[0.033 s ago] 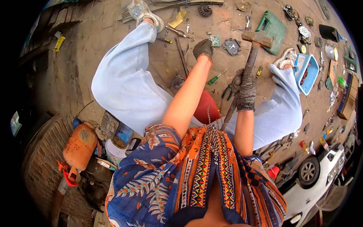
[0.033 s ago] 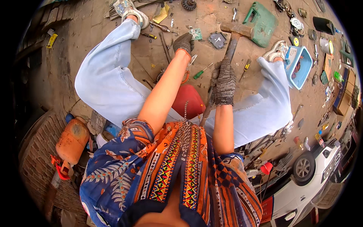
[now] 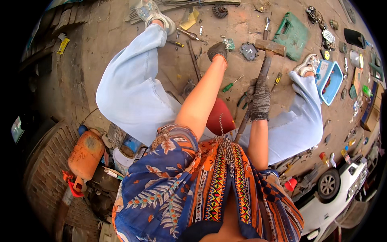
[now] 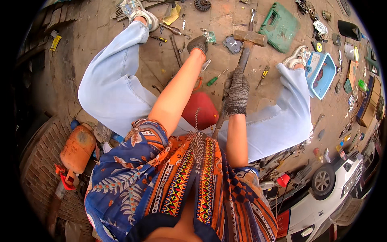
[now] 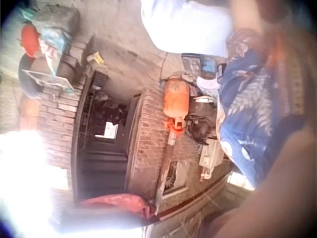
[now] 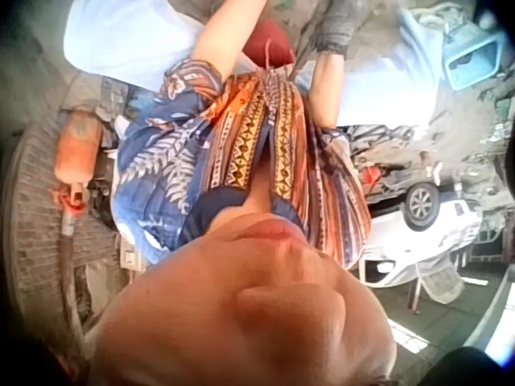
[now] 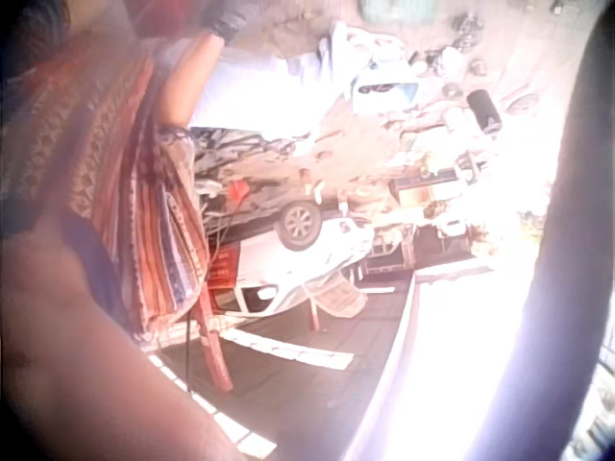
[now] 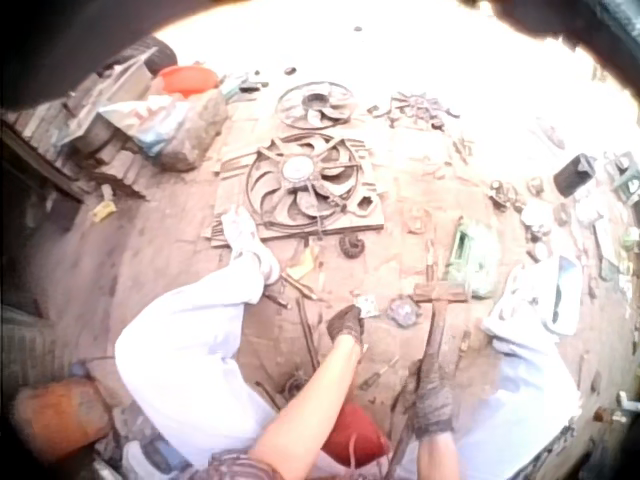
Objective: The person sits on the floor of a workshop and repairs a small green circuit board. They use a screwdriver to adjust components, pliers to manipulate parts, and a hammer to strike the board.
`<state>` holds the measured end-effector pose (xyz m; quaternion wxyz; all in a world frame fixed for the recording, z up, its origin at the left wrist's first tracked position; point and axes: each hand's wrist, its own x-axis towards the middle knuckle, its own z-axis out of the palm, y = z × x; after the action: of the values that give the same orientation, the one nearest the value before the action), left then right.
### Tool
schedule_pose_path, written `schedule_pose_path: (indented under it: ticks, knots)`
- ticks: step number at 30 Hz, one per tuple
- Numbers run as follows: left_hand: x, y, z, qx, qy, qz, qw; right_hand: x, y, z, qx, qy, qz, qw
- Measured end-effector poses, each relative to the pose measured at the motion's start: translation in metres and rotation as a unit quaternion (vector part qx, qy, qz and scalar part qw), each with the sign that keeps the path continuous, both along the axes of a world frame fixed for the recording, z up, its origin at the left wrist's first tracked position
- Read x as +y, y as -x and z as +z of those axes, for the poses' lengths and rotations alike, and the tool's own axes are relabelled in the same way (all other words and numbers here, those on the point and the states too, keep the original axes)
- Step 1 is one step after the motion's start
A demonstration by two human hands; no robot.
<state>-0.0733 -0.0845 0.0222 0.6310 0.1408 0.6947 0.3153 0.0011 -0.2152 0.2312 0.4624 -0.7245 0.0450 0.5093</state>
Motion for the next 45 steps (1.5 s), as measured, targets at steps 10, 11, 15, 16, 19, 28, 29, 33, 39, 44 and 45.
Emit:
schedule_pose_path:
  ticks: [10,11,15,16,19,28,29,33,39,44,45]
  knots:
    - [0.030,-0.003,-0.003,0.320,-0.171,-0.299,0.883,-0.010,0.034,-0.064,-0.171,0.106,0.051,0.978]
    - [0.029,0.002,0.000,0.322,-0.202,-0.298,0.876,-0.014,0.036,-0.076,-0.218,0.108,0.097,0.965]
    - [0.019,0.018,-0.001,0.387,-0.312,-0.267,0.826,0.001,0.027,-0.083,-0.285,0.124,0.203,0.928]
    - [0.021,0.021,-0.003,0.356,-0.296,-0.266,0.846,0.001,0.027,-0.085,-0.277,0.104,0.185,0.937]
    - [0.027,0.029,-0.008,0.314,-0.253,-0.330,0.853,0.001,0.030,-0.085,-0.271,0.065,0.188,0.942]
    - [0.034,0.022,-0.008,0.289,-0.233,-0.382,0.846,-0.016,0.029,-0.094,-0.240,0.044,0.149,0.958]
    - [0.033,0.021,-0.009,0.287,-0.242,-0.374,0.848,-0.015,0.027,-0.091,-0.282,0.044,0.165,0.944]
    - [0.027,0.033,0.001,0.182,-0.243,-0.288,0.908,-0.010,0.027,-0.102,-0.398,0.143,0.270,0.865]
    - [0.031,0.027,-0.023,0.042,-0.150,-0.168,0.973,-0.007,0.024,-0.123,-0.349,0.222,0.304,0.858]
    - [0.032,0.022,0.013,-0.049,-0.064,-0.079,0.994,-0.010,0.026,-0.098,-0.288,0.100,0.136,0.943]
    - [0.034,0.023,0.019,-0.060,-0.054,-0.074,0.994,-0.010,0.028,-0.099,-0.297,0.100,0.137,0.940]
